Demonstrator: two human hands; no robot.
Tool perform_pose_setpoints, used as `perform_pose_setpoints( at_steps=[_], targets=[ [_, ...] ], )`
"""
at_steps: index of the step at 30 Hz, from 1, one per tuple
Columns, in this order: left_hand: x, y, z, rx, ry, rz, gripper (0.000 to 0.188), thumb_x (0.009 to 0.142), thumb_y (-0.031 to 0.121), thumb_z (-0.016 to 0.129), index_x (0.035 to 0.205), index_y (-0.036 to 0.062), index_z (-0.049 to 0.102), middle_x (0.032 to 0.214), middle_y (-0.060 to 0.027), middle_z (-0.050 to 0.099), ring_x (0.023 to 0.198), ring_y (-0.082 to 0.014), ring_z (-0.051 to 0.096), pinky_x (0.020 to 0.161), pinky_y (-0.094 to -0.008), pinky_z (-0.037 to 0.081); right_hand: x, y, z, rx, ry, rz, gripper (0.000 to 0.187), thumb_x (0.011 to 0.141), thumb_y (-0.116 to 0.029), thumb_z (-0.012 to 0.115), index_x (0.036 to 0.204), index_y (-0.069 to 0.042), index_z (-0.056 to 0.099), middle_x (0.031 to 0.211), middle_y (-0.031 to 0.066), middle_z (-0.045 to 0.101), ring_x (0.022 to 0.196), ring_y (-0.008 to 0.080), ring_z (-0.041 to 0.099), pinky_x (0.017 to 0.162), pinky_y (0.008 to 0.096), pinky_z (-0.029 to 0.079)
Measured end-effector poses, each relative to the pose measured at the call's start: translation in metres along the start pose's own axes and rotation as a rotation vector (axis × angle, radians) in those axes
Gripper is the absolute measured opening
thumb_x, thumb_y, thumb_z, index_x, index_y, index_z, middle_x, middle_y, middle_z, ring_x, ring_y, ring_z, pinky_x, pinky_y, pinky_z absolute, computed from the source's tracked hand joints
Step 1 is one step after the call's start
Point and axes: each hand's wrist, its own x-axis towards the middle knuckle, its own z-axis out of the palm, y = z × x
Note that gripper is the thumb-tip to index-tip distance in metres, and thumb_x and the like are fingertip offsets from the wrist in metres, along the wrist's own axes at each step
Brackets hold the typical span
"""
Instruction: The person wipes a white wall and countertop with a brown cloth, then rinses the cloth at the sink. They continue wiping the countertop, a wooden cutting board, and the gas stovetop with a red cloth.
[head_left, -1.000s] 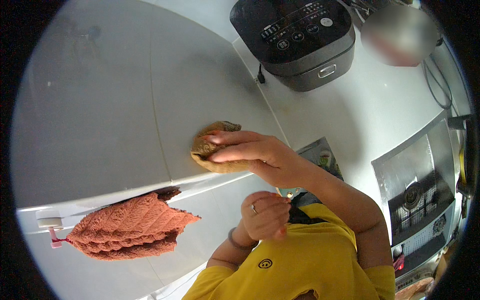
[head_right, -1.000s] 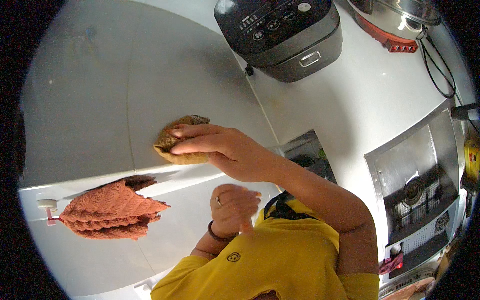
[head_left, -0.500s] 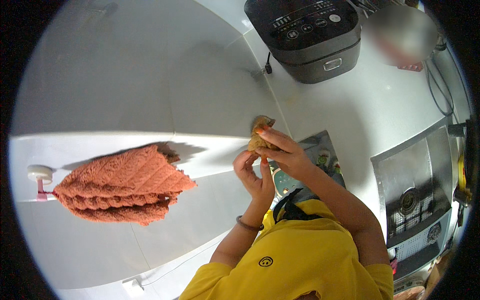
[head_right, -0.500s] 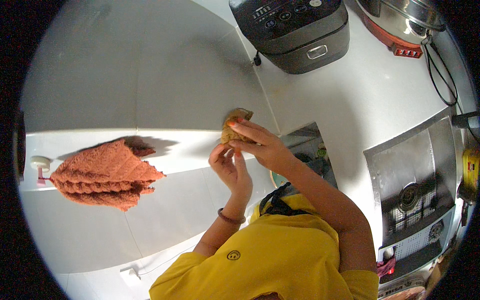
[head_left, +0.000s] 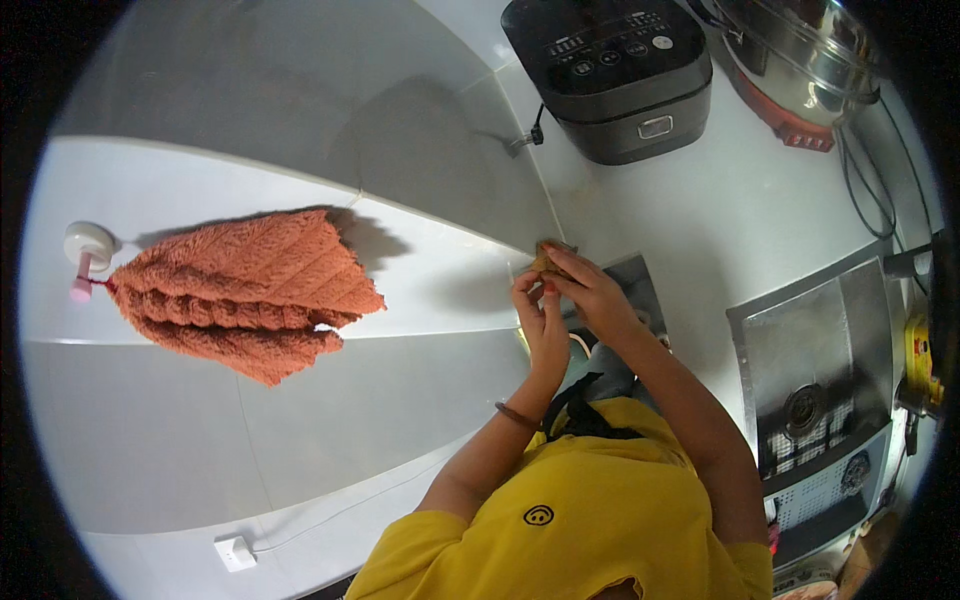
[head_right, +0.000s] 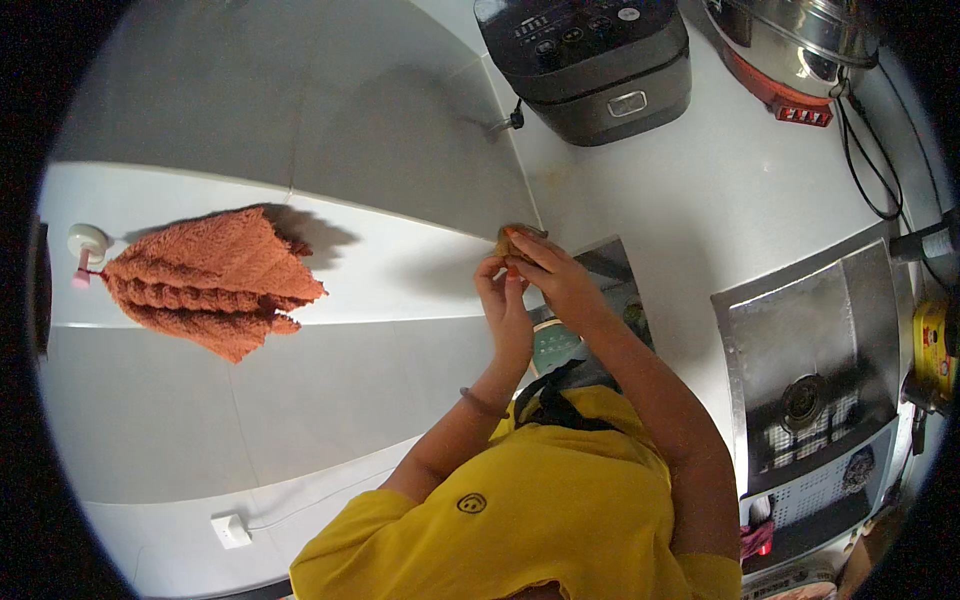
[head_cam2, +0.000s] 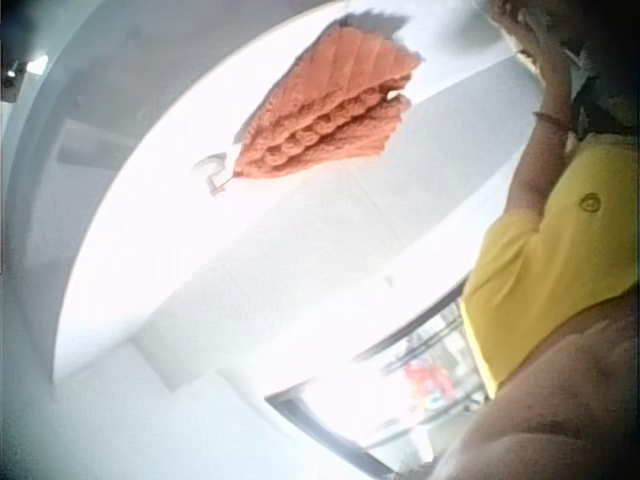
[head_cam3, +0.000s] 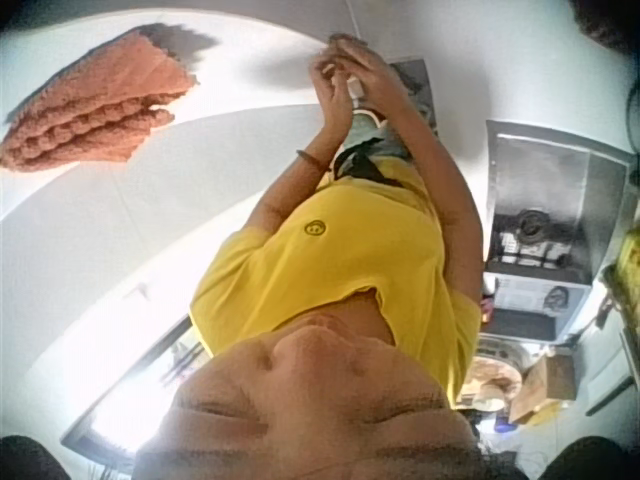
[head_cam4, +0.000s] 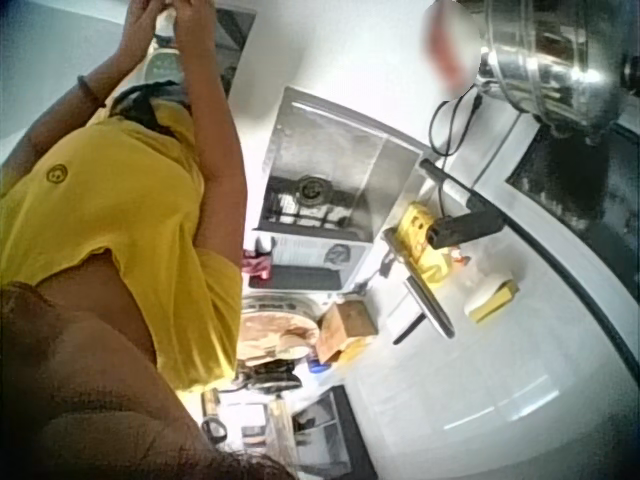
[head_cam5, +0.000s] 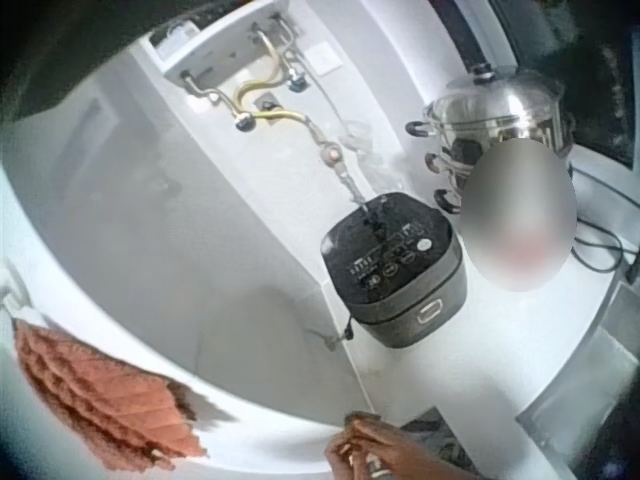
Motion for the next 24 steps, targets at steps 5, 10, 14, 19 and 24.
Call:
perform_pose_setpoints(
  at_steps=[5, 10, 14, 19, 24],
  targets=[
    [-0.006, -0.003, 0.008, -0.199, -0.014, -0.265, 0.030, 0.097, 0.015, 0.045, 0.125, 0.0070, 0.040, 0.122, -0.0058, 0.045, 0.109, -0.0172, 0.049, 0.091, -0.0341, 0.045, -0.009, -0.005, -0.007, -0.114, -0.082, 0.096, 0.035, 0.077, 0.002, 0.057, 0.112, -0.002, 0.062, 0.134, 0.0103, 0.049, 0.121, 0.0293, 0.049, 0.098, 0.0391, 0.045],
    [-0.019, 0.005, 0.004, -0.208, -0.129, -0.386, 0.035, 0.097, 0.012, 0.044, 0.131, 0.0058, 0.040, 0.127, -0.0069, 0.047, 0.111, -0.0179, 0.050, 0.089, -0.0316, 0.046, -0.021, -0.014, -0.011, -0.326, -0.123, 0.164, 0.039, 0.076, -0.007, 0.059, 0.115, -0.004, 0.060, 0.135, 0.0087, 0.047, 0.119, 0.0280, 0.050, 0.092, 0.0390, 0.047],
    [-0.032, 0.031, -0.013, -0.040, -0.123, -0.013, 0.036, 0.095, 0.007, 0.044, 0.131, 0.0044, 0.037, 0.125, -0.0082, 0.046, 0.109, -0.0166, 0.049, 0.090, -0.0298, 0.046, -0.012, -0.044, -0.018, -0.412, 0.070, -0.118, 0.038, 0.077, -0.011, 0.060, 0.115, -0.007, 0.061, 0.134, 0.0057, 0.048, 0.118, 0.0248, 0.050, 0.091, 0.0371, 0.047],
    [-0.042, 0.054, -0.040, -0.028, -0.086, 0.108, 0.040, 0.094, 0.005, 0.043, 0.132, 0.0049, 0.032, 0.128, -0.0084, 0.038, 0.113, -0.0183, 0.046, 0.093, -0.0318, 0.044, 0.001, -0.066, -0.008, -0.459, 0.134, -0.348, 0.032, 0.082, -0.016, 0.060, 0.114, -0.009, 0.062, 0.134, 0.0016, 0.049, 0.118, 0.0213, 0.050, 0.092, 0.0343, 0.046],
    [-0.038, 0.072, -0.054, 0.400, 0.025, 0.333, 0.043, 0.093, 0.007, 0.042, 0.134, 0.0023, 0.031, 0.137, -0.0159, 0.029, 0.124, -0.0270, 0.036, 0.095, -0.0376, 0.043, 0.020, -0.074, 0.006, -0.474, 0.243, -0.479, 0.026, 0.084, -0.017, 0.060, 0.109, -0.011, 0.065, 0.134, -0.0004, 0.049, 0.118, 0.0205, 0.049, 0.091, 0.0341, 0.047]
  ],
)
